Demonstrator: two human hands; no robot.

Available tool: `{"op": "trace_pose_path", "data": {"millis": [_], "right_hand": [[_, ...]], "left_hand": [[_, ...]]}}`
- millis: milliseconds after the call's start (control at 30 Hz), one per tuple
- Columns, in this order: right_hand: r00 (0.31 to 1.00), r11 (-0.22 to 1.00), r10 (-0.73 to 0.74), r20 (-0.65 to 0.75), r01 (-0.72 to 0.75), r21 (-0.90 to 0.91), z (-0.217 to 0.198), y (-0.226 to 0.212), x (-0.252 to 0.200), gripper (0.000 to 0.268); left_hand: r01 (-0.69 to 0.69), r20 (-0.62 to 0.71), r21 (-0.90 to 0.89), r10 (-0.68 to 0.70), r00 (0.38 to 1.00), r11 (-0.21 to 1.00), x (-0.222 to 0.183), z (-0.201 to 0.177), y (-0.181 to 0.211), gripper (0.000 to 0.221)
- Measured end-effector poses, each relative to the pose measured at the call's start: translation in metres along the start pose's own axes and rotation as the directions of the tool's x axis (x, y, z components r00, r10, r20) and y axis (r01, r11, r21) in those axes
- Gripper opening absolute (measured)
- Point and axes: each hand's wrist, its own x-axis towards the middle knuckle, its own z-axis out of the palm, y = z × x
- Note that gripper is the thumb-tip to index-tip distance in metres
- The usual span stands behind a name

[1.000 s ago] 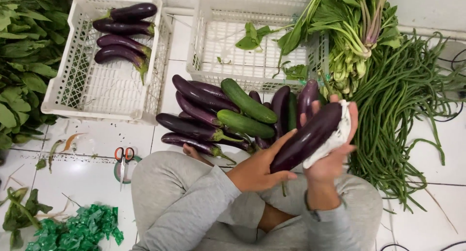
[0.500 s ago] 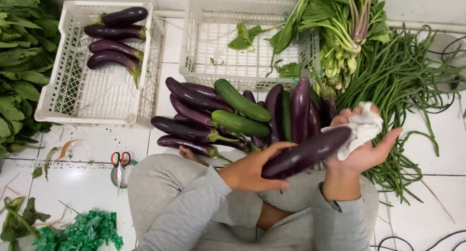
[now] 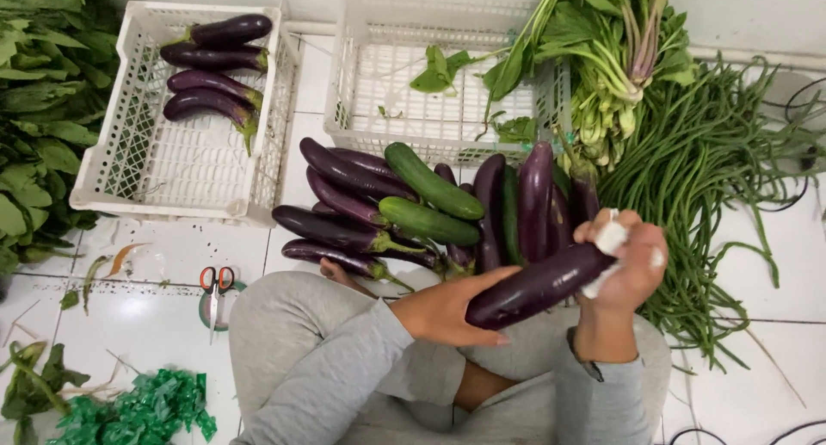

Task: Cleaning and wiping eggplants and cucumbers with a cloth while sitting on the floor.

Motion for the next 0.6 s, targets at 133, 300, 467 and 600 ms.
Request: {"op": "trace_pose_path", "data": {"millis": [133,300,467,600], "right_hand": [[0.979,0.835,0.202,0.019,-0.182,0.519,0.075,-0.037,0.005,0.056],[0.998,0.993,0.062,0.028,-0.064,0.094,0.133,-0.038,-0.001,0.073],[0.973,0.936,0.206,-0.105,-0.165,0.311,0.136,-0.010,-0.021,0.063],[0.915,0.957,0.276,-0.292,-0.236,0.166,0.055,0.017,-0.024,0.035]], "left_hand": [[-0.121,-0.053,0.117,0.128,0.990,0.986,0.004,-0.003,0.015,0.083],[-0.198,-0.247,-0.103,0.168,0.954,0.975,0.000,-0.001,-0.003,0.085],[-0.164,-0.204,-0.228,0.118,0.972,0.960,0.014,0.003,-0.037,0.079],[-0.002,-0.146,-0.225,-0.031,0.989,0.974,0.012,0.012,-0.015,0.072]]}}
